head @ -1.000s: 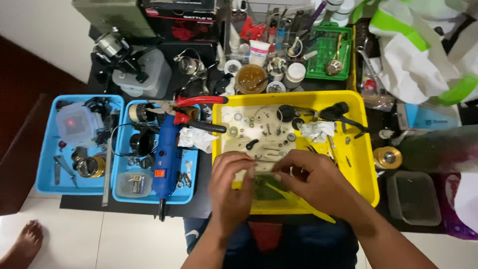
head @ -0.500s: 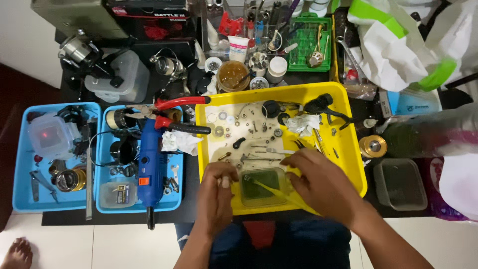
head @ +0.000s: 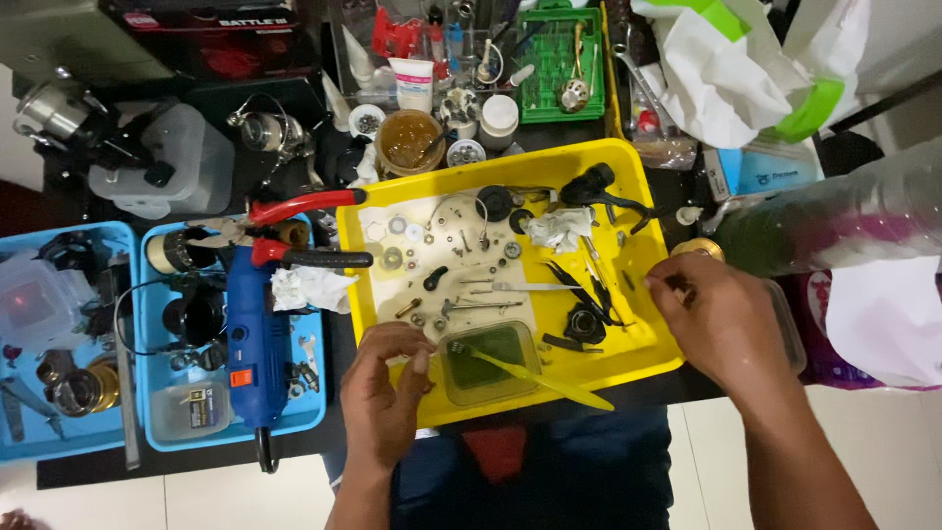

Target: The person cleans small metal parts using a yellow toothbrush and a green liquid in a small container. They scrub each part, wipe it with a tissue, and place it back on the yellow tray. The process is repeated for several different small components.

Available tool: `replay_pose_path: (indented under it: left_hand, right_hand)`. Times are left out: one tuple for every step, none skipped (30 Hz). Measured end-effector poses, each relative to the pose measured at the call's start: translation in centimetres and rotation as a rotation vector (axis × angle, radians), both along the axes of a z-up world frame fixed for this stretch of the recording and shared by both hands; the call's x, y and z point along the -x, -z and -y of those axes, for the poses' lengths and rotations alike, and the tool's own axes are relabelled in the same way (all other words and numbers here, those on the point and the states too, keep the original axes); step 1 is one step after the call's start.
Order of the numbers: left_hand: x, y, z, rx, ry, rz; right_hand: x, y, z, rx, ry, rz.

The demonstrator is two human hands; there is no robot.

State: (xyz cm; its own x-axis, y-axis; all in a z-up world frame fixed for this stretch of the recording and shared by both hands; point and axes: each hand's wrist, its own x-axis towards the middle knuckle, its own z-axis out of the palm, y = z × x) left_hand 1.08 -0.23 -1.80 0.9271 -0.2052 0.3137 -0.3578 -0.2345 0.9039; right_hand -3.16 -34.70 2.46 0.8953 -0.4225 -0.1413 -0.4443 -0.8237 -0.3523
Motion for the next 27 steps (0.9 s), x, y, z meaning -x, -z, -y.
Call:
replay_pose_path:
  left_hand:
    - [0.2,0.1,0.0,0.062,-0.010,-0.162]
    - [0.4,0.3,0.0,0.122,-0.021,-0.324]
    - [0.4,0.8,-0.1,0.121,-0.019,-0.324]
    - [0.4,1.2,-0.1,0.152,-0.002,-0.317]
    - [0.4,1.6,-0.3,0.182,0.016,-0.309]
    - [0.1,1.3,-0.2,0.181,0.012,-0.307]
    - [-0.2,1.1,-0.1,0.112,0.015,-0.166]
    - [-0.4,0.9,0.0,0.043,0.021,-0.026]
    - [-0.3,0.7,0.0,0.042,0.021,-0.027]
    - [-0.3,0.5,0.1,0.040,0.016,-0.026]
    - [-0.2,0.3,0.1,0.037,0.011,-0.024]
    - [-0.2,0.3,0.1,0.037,0.009,-0.023]
    - [-0.2,0.3,0.1,0.051,0.004,-0.019]
    - [-0.3,0.3,0.1,0.065,-0.001,-0.017]
    - [-0.3,0.4,0.1,0.066,-0.003,-0.016]
    - [-0.4,0.4,0.1,0.069,-0.003,-0.010]
    - [-0.4,0.5,0.1,0.073,-0.002,-0.003]
    - [-0.5,0.6,0.1,0.073,-0.002,-0.002]
    - [-0.5,0.8,0.1,0.072,0.002,0.007]
    - [-0.5,1.0,0.1,0.073,0.004,0.018]
    - [-0.6,0.9,0.1,0.073,0.002,0.021]
    - [-0.5,0.8,0.0,0.089,0.002,-0.005]
    - [-0.4,0.7,0.0,0.105,0.002,-0.032]
    - [-0.3,0.7,-0.1,0.105,-0.002,-0.032]
    - [-0.3,0.8,-0.1,0.107,0.001,-0.034]
    - [-0.3,0.9,-0.1,0.109,0.008,-0.037]
    - [-0.3,0.8,-0.2,0.110,0.008,-0.037]
  right_hand:
    - [-0.1,0.5,0.0,-0.005,-0.042,0.010]
    - [-0.2,1.0,0.0,-0.011,-0.085,0.021]
    - [-0.1,1.5,0.0,-0.012,-0.083,0.021]
    - [-0.2,1.9,0.0,-0.020,-0.123,0.031]
    - [-0.2,2.3,-0.1,-0.027,-0.162,0.042]
    - [-0.5,2.7,-0.3,-0.029,-0.165,0.044]
    - [-0.8,3.1,-0.4,-0.017,-0.199,0.059]
    - [-0.9,3.5,-0.6,-0.005,-0.228,0.072]
    - [-1.1,4.0,-0.7,-0.006,-0.227,0.071]
    - [-1.4,4.5,-0.8,0.028,-0.252,0.073]
    - [-1.6,4.9,-0.9,0.061,-0.277,0.075]
    - [-1.9,4.6,-1.3,0.062,-0.279,0.077]
    - [-2.2,4.4,-1.8,0.087,-0.268,0.003]
    - [-2.4,4.1,-2.3,0.112,-0.257,-0.071]
    - [-2.4,4.7,-2.3,0.112,-0.259,-0.070]
    - [-2.5,5.2,-2.3,0.144,-0.295,-0.018]
    - [-2.5,5.7,-2.3,0.175,-0.332,0.036]
    - [-2.8,5.7,-2.5,0.175,-0.331,0.037]
    - [-3.0,5.6,-2.7,0.195,-0.334,-0.023]
    - [-3.4,5.5,-2.8,0.216,-0.339,-0.081]
    - [-3.5,5.1,-2.8,0.217,-0.340,-0.078]
    - [-3.6,4.8,-2.8,0.165,-0.326,-0.085]
    - [-3.6,4.4,-2.9,0.114,-0.311,-0.093]
    - [-3.7,4.3,-2.8,0.114,-0.315,-0.093]
    - [-3.8,4.2,-2.6,0.099,-0.298,-0.113]
    - [-3.8,4.1,-2.4,0.084,-0.278,-0.133]
    - [-3.8,3.8,-2.5,0.085,-0.279,-0.134]
